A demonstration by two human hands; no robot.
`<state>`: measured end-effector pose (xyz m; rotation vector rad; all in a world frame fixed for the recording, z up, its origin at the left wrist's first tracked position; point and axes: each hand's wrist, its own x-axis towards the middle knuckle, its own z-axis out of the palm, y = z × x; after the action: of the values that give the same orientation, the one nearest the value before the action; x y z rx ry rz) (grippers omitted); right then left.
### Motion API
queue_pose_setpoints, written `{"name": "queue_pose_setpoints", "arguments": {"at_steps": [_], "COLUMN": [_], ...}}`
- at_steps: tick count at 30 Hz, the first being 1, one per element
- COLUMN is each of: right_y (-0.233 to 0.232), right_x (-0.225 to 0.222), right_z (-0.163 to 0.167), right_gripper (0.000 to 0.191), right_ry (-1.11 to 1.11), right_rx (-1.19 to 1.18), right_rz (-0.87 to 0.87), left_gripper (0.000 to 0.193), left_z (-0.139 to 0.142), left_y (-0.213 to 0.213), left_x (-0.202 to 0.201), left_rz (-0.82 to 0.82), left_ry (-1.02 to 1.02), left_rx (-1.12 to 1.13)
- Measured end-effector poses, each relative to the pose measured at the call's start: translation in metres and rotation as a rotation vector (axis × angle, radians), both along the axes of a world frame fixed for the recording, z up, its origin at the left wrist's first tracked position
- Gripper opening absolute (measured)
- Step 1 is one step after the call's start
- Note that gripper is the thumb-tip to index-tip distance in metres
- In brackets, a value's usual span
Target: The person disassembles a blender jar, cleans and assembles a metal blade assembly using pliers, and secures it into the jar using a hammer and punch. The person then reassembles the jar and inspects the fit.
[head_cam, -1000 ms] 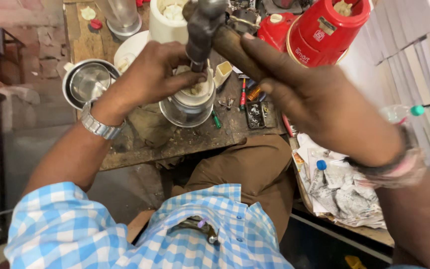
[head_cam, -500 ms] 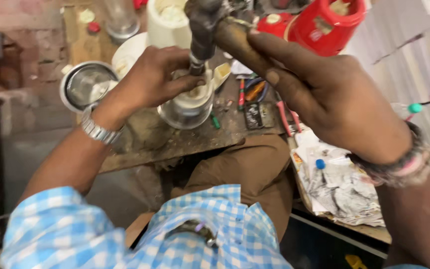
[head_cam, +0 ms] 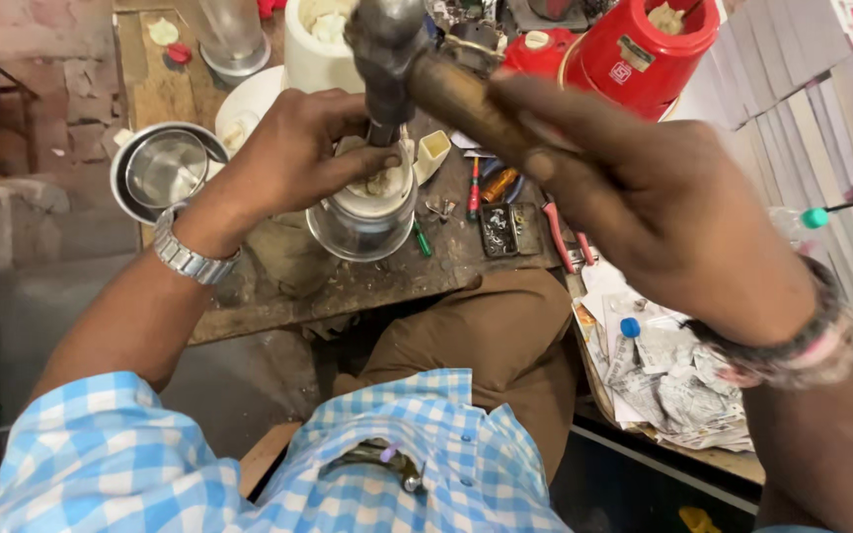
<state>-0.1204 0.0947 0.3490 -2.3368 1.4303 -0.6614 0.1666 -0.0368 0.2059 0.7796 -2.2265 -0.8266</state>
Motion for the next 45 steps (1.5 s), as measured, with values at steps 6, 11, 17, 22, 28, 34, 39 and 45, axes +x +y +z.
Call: {"name": "queue_pose_setpoints", "arguments": {"at_steps": [6,11,17,22,28,34,39,45], "right_y": [0.017,-0.012,0.015,-0.001,-0.002,0.008,-0.016,0.009], "right_x": [-0.007,0.014,-0.003,0.014,0.009,-0.005,0.020,-0.019], "right_z": [0.000,-0.020,0.000,-0.006,-0.010,-0.003,-0.015,0.002], "right_gripper": [0.039,0.039,0.043,0.038,0.033,0.033,0.032,0.032], "right_ry": [-0.525,-0.036,-0.243,-0.528,-0.082,-0.557,-0.097,-0.392], "right_rx": [-0.157,-0.052,-0.017,-0.258,-0.070,-0.210,-0.036,-0.016], "right_rz": [-0.081,0.033,-0.035,-0.060,0.123,-0.053,0.060,-0.066], "left_gripper": [0.037,0.031,0.031,0.034,0.028,0.035,0.030,0.034], "left_z": [-0.011,-0.015,-0.021,-0.021,-0.018,-0.019,-0.011,-0.015], "left_y": [-0.011,-0.014,-0.012,-0.016,-0.014,-0.014,-0.012,-0.012], "left_x": [0.003,0.003,0.003,0.006,0.001,0.002,0.002,0.001], "left_rz": [-0.034,-0.045,-0.025,-0.027,-0.038,-0.033,-0.004,-0.023], "left_ry": [0.035,0.048,0.011,0.048,0.031,0.035,-0.091,0.016], "left_rx": [-0.132,-0.165,-0.183,-0.157,-0.118,-0.149,-0.123,-0.102]}}
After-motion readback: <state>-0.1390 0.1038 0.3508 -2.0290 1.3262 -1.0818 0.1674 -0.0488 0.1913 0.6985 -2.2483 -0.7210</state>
